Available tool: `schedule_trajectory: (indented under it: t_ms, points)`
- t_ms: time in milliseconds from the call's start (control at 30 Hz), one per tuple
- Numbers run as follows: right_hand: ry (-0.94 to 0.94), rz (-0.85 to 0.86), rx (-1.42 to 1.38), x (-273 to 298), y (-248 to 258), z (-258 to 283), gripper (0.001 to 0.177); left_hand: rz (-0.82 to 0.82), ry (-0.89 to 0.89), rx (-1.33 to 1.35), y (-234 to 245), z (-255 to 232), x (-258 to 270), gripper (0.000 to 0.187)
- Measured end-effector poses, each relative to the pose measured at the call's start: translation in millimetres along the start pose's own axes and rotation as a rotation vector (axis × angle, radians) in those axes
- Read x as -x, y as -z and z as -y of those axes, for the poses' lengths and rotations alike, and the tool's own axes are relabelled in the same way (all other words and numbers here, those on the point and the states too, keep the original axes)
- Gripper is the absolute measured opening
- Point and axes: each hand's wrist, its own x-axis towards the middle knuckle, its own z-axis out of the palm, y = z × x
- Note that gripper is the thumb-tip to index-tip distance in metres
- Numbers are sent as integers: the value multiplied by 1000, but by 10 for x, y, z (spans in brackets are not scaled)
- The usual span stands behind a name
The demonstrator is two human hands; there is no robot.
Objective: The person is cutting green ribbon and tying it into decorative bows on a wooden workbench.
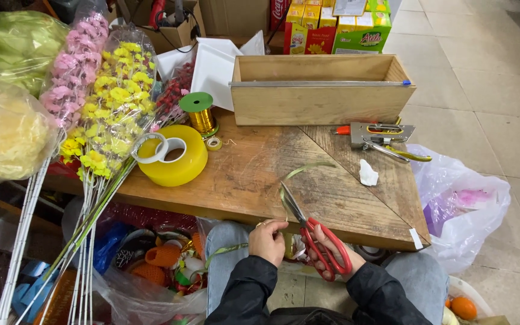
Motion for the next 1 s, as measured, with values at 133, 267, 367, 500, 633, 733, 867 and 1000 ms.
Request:
schedule_trajectory:
  t_ms: [133, 267, 367, 500, 633, 733, 867, 1000]
  points:
    - [10, -35, 72, 7, -60, 82, 72, 42, 386, 460, 276, -354, -63, 29]
    - [2, 83, 4, -100, 32, -11, 76, -7, 451, 768, 331, -278, -73, 32]
    - [-12, 101, -90, -207, 84, -125, 72, 27, 467, 841, 356, -242, -10, 30]
    - [30, 174, -94, -215, 76, -94, 75, 14, 495, 739, 355, -204, 9, 30]
    - [66, 211, -60, -179, 54, 8, 71, -22, 470, 639, 368, -224, -54, 31]
    - [53, 153, 36, -236, 83, 57, 74, -4, 469, 684, 407, -222, -99, 32]
    - [179, 59, 50, -163, -19, 124, 68, 19, 459, 680, 492, -346, -135, 32]
    - [296, -159, 61, 55, -384, 373, 44, -12, 399, 800, 419, -323, -166, 34]
